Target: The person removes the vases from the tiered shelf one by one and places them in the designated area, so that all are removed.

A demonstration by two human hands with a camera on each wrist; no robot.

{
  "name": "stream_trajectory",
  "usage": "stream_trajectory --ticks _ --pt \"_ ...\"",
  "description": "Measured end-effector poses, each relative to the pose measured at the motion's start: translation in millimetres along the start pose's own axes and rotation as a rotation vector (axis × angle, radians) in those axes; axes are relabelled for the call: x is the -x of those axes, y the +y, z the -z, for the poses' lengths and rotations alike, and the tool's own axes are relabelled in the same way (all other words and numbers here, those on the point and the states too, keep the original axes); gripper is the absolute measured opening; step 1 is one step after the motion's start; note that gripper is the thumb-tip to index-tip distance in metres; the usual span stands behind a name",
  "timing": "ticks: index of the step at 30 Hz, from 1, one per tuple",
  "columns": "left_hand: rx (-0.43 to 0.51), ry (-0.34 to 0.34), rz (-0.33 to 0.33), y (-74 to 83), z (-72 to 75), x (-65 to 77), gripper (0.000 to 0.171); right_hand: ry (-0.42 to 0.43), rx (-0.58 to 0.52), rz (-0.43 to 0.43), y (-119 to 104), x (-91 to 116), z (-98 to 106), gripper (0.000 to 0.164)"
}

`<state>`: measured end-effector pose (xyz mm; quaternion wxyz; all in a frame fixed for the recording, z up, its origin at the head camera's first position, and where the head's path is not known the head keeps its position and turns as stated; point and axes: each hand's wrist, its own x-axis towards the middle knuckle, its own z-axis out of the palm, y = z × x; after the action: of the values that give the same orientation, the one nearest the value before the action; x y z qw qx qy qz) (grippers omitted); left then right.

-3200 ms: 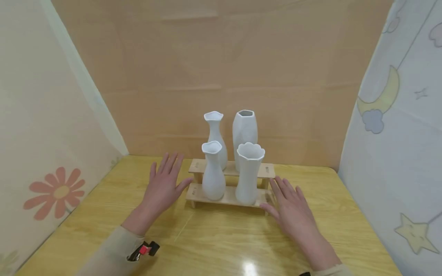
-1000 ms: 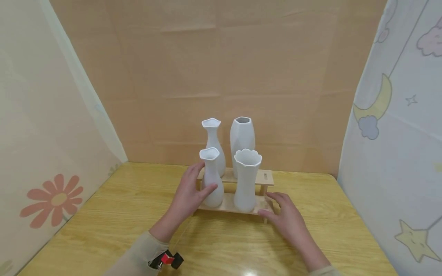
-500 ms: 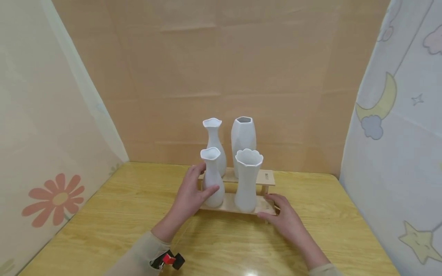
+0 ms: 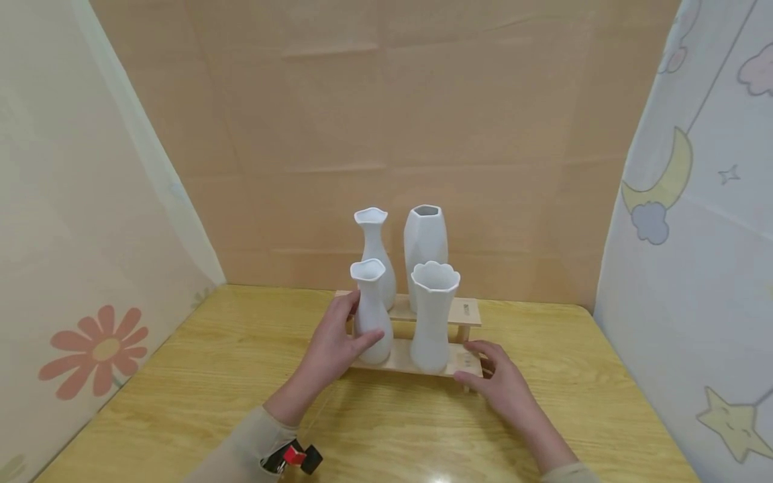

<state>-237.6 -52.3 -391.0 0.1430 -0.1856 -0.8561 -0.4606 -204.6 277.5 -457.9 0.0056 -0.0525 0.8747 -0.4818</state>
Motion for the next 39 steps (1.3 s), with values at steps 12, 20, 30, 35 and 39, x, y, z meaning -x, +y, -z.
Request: stream_trajectory --ticks 12,20,30,35,39 --pt "-0.015 -0.015 0.004 0.2 0.3 -0.4 0.082 -0.012 -0.123 -0.036 7 0 -5 0.077" --pt "-0.021 -0.015 -0.009 0.2 0.9 0.2 0.082 -0.047 -0.214 -0.079 14 1 -7 0.082" --pt "-0.026 -0.020 0.018 0.3 3.7 -0.4 0.080 -0.039 -0.251 -0.069 16 1 -8 0.080" --pt "-0.011 -0.023 0.027 3.2 10.6 -0.9 0.078 -0.039 -0.256 -0.064 15 1 -8 0.080" --pt "0.001 -0.023 0.018 7.2 18.1 -2.2 0.078 -0.039 -0.254 -0.068 16 1 -7 0.080"
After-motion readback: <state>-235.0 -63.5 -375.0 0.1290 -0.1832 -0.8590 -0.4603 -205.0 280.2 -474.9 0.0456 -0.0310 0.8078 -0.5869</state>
